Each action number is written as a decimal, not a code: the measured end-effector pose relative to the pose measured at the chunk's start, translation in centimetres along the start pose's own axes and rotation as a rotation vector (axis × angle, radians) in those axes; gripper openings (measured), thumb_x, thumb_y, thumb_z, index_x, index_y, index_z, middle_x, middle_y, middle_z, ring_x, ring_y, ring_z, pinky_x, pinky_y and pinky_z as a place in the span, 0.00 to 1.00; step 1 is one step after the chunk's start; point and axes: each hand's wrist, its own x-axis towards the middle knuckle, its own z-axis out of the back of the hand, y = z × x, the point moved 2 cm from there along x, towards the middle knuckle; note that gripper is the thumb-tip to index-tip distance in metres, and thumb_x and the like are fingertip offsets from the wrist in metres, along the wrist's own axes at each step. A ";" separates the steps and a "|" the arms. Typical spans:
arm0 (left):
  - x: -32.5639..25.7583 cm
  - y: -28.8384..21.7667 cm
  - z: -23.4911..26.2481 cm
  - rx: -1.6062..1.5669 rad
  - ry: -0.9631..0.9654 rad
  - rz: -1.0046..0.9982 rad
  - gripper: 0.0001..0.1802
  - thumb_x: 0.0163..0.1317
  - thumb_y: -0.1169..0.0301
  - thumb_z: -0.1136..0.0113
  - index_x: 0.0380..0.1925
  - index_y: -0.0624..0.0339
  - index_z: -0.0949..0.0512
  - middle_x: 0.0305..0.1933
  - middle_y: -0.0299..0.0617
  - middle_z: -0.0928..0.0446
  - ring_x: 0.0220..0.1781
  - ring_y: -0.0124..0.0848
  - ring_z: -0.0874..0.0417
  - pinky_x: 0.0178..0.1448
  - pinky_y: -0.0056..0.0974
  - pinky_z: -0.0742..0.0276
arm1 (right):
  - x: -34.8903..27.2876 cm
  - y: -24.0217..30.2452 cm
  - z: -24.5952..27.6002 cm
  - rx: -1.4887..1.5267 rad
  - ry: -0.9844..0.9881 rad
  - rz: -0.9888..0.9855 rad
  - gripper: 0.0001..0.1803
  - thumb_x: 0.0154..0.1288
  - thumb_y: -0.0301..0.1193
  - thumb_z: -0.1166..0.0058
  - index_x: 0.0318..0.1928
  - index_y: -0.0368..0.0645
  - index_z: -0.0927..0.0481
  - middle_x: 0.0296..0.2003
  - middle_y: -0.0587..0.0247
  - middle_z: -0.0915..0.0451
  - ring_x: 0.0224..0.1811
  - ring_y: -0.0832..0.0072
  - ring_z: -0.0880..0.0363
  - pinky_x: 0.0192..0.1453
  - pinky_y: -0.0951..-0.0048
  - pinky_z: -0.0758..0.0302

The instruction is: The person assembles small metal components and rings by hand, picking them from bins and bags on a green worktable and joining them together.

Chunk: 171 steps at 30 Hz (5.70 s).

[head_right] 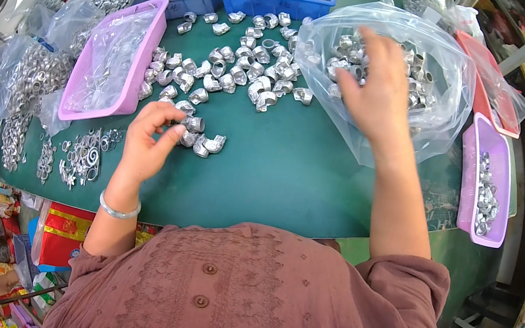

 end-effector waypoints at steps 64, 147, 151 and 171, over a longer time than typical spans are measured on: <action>-1.1 -4.9 -4.2 -0.752 0.197 0.264 0.20 0.50 0.81 0.38 0.45 0.66 0.31 0.39 0.41 0.22 0.40 0.25 0.21 0.45 0.28 0.25 | -5.6 7.6 -3.5 1.037 0.624 0.024 0.25 0.49 0.15 0.45 0.51 0.42 0.29 0.39 0.62 0.24 0.40 0.74 0.25 0.42 0.75 0.28; 0.6 -7.3 -5.9 -0.261 0.001 -0.311 0.24 0.47 0.76 0.35 0.47 0.63 0.26 0.31 0.38 0.29 0.28 0.25 0.30 0.32 0.27 0.31 | -8.6 5.1 -7.0 2.378 0.846 -0.854 0.12 0.52 0.26 0.52 0.38 0.34 0.26 0.35 0.53 0.24 0.25 0.67 0.27 0.26 0.73 0.31; 0.8 -7.7 -5.9 -0.353 0.011 -0.184 0.18 0.48 0.76 0.36 0.43 0.64 0.24 0.27 0.35 0.31 0.26 0.22 0.33 0.29 0.26 0.35 | -8.4 5.2 -6.9 2.340 0.800 -0.898 0.13 0.53 0.27 0.53 0.40 0.35 0.27 0.35 0.53 0.25 0.24 0.67 0.28 0.25 0.73 0.32; 0.7 -7.0 -6.8 -0.488 -0.041 -0.043 0.19 0.50 0.78 0.37 0.45 0.63 0.26 0.26 0.32 0.31 0.25 0.18 0.33 0.27 0.23 0.36 | -7.8 4.9 -6.7 2.222 0.719 -0.847 0.15 0.55 0.31 0.51 0.41 0.35 0.26 0.33 0.55 0.24 0.25 0.71 0.27 0.24 0.75 0.32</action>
